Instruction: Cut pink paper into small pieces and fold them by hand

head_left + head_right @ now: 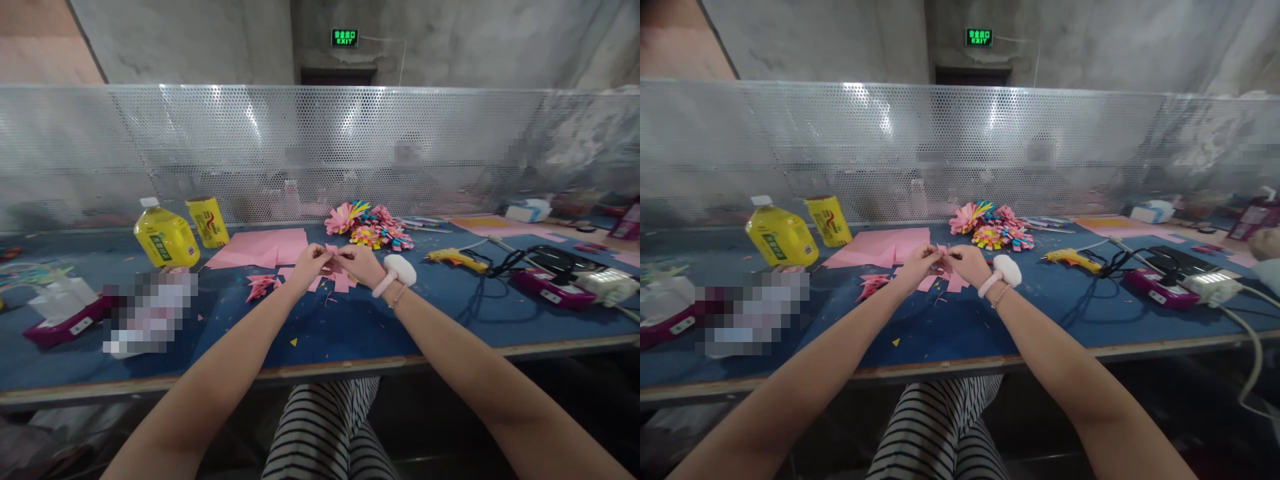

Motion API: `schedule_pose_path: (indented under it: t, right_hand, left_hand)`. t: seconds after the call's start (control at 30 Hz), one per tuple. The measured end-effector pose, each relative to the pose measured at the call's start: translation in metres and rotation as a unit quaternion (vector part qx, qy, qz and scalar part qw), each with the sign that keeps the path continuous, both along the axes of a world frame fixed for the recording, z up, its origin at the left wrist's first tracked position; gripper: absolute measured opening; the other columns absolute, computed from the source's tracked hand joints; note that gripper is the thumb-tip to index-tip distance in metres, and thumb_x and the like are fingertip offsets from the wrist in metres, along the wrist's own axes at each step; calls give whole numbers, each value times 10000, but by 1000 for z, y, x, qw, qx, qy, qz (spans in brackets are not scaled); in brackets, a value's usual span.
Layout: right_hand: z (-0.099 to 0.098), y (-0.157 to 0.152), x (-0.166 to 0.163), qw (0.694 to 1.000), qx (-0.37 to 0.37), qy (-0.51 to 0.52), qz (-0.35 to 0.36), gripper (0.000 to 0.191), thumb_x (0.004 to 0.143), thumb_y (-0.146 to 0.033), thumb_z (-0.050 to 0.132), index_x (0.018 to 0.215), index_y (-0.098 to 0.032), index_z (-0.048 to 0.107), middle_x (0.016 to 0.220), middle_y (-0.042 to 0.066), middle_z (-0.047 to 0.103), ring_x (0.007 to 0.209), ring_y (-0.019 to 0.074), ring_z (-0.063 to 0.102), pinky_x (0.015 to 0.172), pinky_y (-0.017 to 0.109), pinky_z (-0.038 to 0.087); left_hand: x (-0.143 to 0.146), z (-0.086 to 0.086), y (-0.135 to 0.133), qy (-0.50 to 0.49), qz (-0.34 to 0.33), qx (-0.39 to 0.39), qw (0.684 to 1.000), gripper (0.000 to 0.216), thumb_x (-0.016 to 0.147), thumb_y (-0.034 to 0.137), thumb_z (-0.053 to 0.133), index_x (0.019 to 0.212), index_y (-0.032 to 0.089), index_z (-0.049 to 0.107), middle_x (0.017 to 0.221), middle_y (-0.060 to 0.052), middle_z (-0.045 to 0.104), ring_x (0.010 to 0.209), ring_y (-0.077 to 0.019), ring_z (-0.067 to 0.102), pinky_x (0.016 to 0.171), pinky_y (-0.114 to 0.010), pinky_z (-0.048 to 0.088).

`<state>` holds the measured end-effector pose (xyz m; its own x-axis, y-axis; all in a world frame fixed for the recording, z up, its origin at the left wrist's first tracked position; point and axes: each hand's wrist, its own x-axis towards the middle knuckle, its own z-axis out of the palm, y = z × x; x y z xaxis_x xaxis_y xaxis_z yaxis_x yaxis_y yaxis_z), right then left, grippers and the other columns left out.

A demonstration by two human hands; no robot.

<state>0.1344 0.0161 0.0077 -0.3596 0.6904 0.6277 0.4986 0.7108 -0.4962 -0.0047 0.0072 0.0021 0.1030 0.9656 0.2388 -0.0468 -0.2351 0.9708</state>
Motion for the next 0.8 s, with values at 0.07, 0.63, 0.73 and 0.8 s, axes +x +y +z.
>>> schedule_pose_path:
  t: [0.07, 0.63, 0.73, 0.8]
  right_hand:
    - [1, 0, 1, 999, -41, 19, 19, 266, 716, -262, 464, 478, -148, 438, 474, -27, 390, 484, 74, 341, 468, 212, 254]
    - [-5, 5, 0, 999, -39, 34, -14, 139, 612, -167, 520, 489, -155, 456, 500, -29, 484, 510, 80, 412, 502, 205, 305]
    - [-4, 5, 0, 997, -61, 43, 0, 181, 621, -202, 548, 488, -158, 434, 494, -40, 451, 499, 75, 387, 490, 206, 292]
    - [-4, 8, 1, 995, -84, 55, 17, 236, 613, -253, 587, 491, -161, 407, 485, -53, 403, 485, 67, 349, 473, 205, 275]
  left_hand:
    - [-1, -1, 1, 4, 6, 4, 1000, 183, 707, 264, 554, 697, 157, 405, 613, 15, 504, 546, -77, 522, 537, -239, 478]
    - [0, -4, 2, 118, 29, 96, 988, 254, 626, 355, 614, 704, 164, 467, 651, 19, 519, 606, -92, 523, 572, -216, 437]
    - [2, -1, 0, 79, 6, 64, 995, 214, 640, 328, 596, 696, 165, 470, 629, 25, 523, 568, -87, 522, 561, -223, 441]
    - [1, 0, 1, 54, 13, 42, 998, 169, 644, 297, 583, 688, 161, 493, 598, 30, 520, 557, -85, 516, 559, -215, 436]
